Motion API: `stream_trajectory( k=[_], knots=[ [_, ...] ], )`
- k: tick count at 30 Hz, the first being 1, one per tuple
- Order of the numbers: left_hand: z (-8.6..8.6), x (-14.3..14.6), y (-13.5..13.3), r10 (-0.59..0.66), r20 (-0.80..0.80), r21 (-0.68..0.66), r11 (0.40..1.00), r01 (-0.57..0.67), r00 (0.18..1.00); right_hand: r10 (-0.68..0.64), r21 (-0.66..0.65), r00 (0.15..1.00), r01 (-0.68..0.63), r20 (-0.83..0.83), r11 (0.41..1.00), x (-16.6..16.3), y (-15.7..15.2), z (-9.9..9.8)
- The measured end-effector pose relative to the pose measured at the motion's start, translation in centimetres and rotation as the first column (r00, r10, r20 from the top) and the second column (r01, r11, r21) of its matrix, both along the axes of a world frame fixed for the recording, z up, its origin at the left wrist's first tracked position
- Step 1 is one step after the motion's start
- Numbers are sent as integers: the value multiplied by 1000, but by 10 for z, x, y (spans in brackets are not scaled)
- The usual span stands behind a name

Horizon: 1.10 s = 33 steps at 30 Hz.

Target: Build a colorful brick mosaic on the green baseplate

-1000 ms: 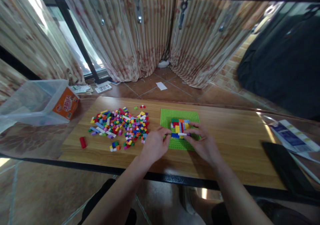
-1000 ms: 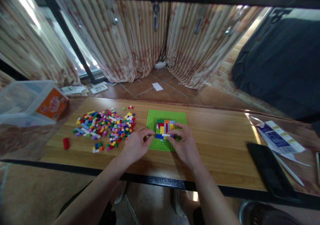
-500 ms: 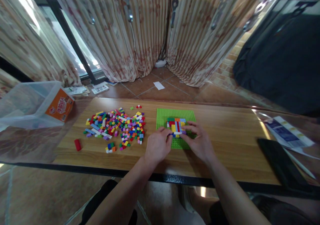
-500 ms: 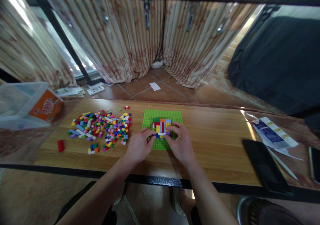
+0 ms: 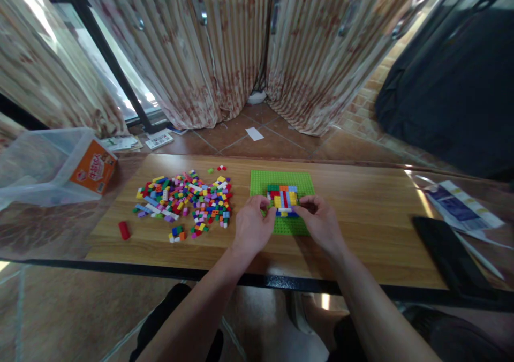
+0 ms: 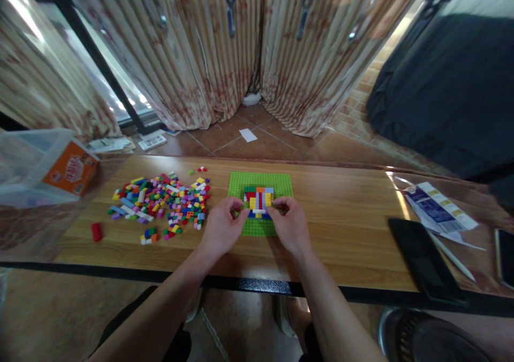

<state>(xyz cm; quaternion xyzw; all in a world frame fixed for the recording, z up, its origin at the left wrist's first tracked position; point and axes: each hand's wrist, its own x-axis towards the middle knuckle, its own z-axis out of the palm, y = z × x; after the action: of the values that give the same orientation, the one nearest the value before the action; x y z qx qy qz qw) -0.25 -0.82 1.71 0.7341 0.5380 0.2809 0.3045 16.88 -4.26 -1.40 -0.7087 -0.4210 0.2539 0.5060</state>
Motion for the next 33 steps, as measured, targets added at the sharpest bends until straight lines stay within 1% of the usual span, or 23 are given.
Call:
stream_trajectory(
  k=[4, 10, 13, 18, 26, 33],
  knots=[
    [-2, 4, 0, 5, -17, -21, 1000, -5, 1000, 21, -38, 998, -18, 67, 999, -4, 1, 0],
    [-4, 9, 1, 27, -67, -7, 1000, -27, 997, 21, -42, 995, -17, 100, 999, -4, 4, 1],
    [-2, 10, 1, 30, -67, -22, 999, -31, 997, 45, -57, 994, -39, 101, 998, -4, 4, 2],
    [1, 11, 2, 51, -73, -60, 997, -56, 996, 46, -57, 993, -40, 108, 998, -6, 3, 4],
    [1, 13, 4, 63, -65, -84, 994, -69, 996, 63, -53, 993, -58, 104, 997, -7, 3, 4],
    [-1, 13, 2, 70, -26, -110, 991, -73, 997, 80, -80, 989, -71, 125, 994, -4, 0, 1]
  ],
)
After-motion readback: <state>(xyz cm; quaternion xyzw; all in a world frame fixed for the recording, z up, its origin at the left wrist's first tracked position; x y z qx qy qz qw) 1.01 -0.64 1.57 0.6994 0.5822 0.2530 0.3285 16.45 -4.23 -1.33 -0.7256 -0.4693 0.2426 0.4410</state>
